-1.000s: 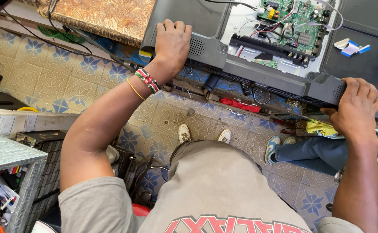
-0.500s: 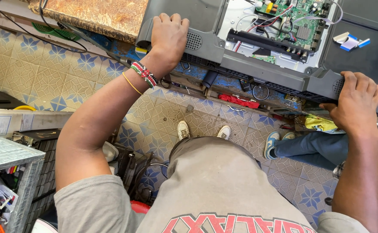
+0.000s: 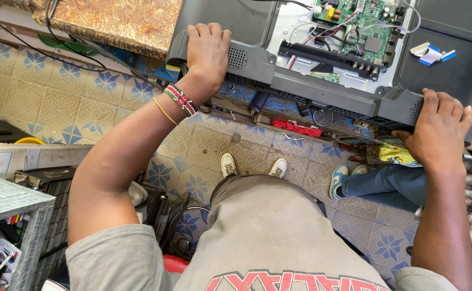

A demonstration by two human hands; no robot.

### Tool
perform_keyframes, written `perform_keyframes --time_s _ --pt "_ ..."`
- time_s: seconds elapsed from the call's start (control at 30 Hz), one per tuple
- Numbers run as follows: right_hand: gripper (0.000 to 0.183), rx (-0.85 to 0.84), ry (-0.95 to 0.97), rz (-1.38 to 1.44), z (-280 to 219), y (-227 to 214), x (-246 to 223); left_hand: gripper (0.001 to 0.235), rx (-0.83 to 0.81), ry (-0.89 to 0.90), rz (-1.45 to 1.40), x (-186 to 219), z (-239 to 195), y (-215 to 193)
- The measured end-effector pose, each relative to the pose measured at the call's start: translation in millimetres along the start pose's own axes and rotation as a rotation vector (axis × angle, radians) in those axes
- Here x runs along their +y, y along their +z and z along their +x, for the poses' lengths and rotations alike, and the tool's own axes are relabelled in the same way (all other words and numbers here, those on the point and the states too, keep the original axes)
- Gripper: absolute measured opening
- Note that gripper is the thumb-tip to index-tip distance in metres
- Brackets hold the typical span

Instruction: The person assembles the casing of a flat-screen television on a workbench. They pick up a long plastic side panel and attempt to fit it onto the back of the TV chassis, repeatedly adjusting its position and pressing it into place. The person then handles a second side panel, aligning it with the other side of the TV and securing it.

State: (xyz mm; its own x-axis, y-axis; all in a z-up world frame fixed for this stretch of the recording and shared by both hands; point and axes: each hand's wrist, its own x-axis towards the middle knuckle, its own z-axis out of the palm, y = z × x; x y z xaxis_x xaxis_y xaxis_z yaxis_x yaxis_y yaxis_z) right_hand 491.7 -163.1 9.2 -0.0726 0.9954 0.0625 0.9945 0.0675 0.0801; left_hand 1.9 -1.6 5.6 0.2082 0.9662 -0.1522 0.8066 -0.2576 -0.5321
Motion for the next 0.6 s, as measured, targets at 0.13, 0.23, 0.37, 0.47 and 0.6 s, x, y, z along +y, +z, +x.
perform_keyframes --time_s 0.13,0.23,0.37,0.47,0.6 --pt "0.111 0.031 -0.021 0.001 -3 -8 -9 0.044 0.026 0.019 0.011 -1 -3 0" --pt "0.114 -0.010 0.024 0.043 2 -24 -22 0.047 0.028 0.004 -0.012 -3 -2 -3" --pt "0.118 -0.172 0.151 0.234 -8 -71 -57 0.062 0.066 -0.014 -0.170 6 -19 -3" --pt "0.098 0.087 0.050 0.401 -36 -71 -76 0.105 0.248 0.037 -0.261 24 -70 -70" --pt "0.035 0.520 0.017 0.704 -86 -24 -116 0.110 0.427 0.509 -0.840 78 -129 -147"
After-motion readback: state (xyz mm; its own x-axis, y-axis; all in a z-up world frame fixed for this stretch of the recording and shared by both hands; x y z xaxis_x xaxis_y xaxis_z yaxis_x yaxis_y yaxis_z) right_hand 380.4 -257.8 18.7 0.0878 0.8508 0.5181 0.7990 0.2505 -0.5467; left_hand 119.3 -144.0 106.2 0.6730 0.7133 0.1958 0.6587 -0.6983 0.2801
